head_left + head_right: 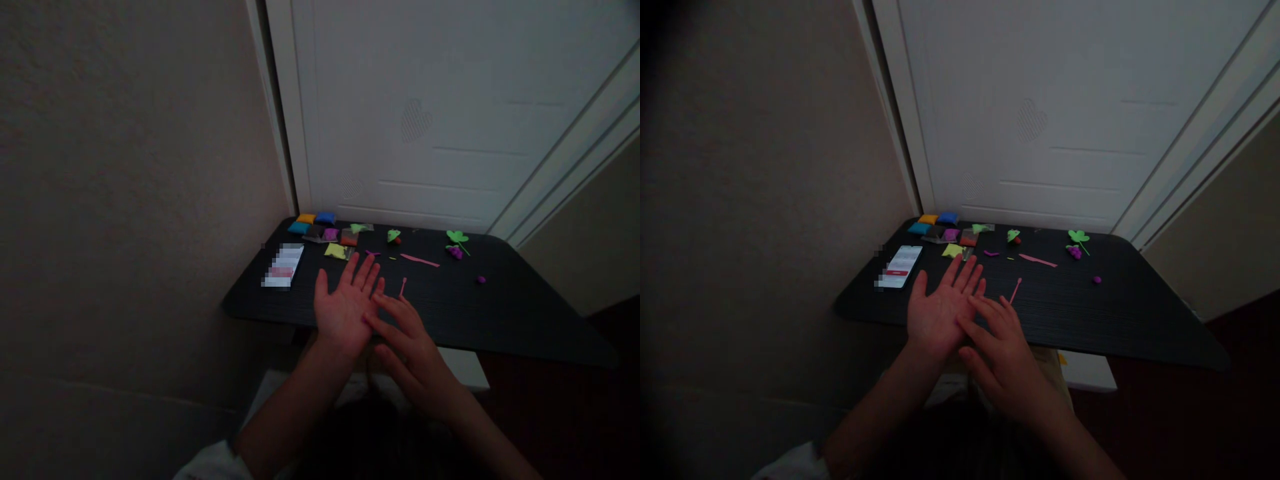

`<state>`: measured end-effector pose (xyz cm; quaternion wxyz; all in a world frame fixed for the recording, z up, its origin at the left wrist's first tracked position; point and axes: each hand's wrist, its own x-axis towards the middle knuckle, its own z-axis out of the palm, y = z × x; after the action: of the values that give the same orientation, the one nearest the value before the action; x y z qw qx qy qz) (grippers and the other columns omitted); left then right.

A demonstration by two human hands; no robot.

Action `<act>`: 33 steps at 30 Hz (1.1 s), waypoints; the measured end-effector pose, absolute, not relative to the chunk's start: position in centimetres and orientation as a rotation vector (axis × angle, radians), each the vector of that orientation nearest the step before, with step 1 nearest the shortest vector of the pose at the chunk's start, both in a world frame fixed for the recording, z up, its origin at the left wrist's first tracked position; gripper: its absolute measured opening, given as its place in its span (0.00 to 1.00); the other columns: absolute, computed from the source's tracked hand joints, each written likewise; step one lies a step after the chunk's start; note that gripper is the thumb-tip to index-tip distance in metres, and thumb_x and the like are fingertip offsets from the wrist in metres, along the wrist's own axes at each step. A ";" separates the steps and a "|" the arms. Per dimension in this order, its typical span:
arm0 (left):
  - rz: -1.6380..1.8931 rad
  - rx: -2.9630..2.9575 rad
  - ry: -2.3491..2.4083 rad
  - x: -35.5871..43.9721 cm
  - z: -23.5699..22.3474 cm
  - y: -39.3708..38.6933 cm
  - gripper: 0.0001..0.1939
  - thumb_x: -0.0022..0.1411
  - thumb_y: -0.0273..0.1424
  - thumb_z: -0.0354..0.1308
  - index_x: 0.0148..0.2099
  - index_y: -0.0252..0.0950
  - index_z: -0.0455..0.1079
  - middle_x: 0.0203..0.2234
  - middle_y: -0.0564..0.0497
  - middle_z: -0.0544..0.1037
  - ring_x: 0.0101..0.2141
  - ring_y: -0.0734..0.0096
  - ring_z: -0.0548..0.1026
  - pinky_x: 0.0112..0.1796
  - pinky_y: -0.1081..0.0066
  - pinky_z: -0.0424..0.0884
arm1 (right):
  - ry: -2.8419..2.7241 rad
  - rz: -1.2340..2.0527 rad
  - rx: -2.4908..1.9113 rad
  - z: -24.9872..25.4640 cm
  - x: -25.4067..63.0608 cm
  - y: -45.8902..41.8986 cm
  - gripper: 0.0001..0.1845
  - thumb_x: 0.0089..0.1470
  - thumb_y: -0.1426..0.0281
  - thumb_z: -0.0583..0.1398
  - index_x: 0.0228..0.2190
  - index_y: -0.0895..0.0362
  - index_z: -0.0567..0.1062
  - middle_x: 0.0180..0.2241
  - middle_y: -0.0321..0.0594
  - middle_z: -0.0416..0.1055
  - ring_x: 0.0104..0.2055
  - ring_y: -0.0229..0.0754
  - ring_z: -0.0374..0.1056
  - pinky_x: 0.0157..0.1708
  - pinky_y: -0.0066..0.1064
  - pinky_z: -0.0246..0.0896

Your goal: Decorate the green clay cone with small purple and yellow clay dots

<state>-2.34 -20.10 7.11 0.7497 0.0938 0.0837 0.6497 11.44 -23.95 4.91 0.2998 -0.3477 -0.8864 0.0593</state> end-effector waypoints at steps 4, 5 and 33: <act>1.422 0.200 0.185 -2.4 7.1 -20.1 0.28 0.57 0.48 0.44 0.52 0.36 0.62 0.54 0.42 0.63 0.54 0.60 0.61 0.48 0.62 0.63 | -2.348 0.093 -0.922 4.8 11.5 -24.0 0.22 0.55 0.66 0.52 0.52 0.53 0.61 0.57 0.42 0.50 0.60 0.47 0.45 0.56 0.53 0.40; 1.427 0.198 0.193 -2.3 7.1 -20.1 0.28 0.57 0.48 0.44 0.52 0.36 0.62 0.54 0.42 0.63 0.54 0.60 0.61 0.48 0.62 0.64 | -2.348 0.076 -0.925 4.8 11.5 -24.0 0.22 0.55 0.66 0.52 0.51 0.53 0.61 0.57 0.43 0.51 0.60 0.47 0.45 0.56 0.53 0.40; 1.394 0.134 0.428 -1.8 7.0 -19.7 0.26 0.57 0.45 0.45 0.50 0.32 0.64 0.50 0.40 0.67 0.49 0.60 0.67 0.43 0.65 0.68 | -2.358 -0.014 -0.869 5.1 11.1 -23.6 0.21 0.52 0.63 0.54 0.49 0.52 0.65 0.54 0.43 0.57 0.56 0.48 0.52 0.55 0.54 0.43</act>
<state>-1.82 -19.68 6.99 0.7437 0.0610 0.1952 0.6365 11.06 -23.60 5.14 0.3092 -0.3290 -0.8922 -0.0055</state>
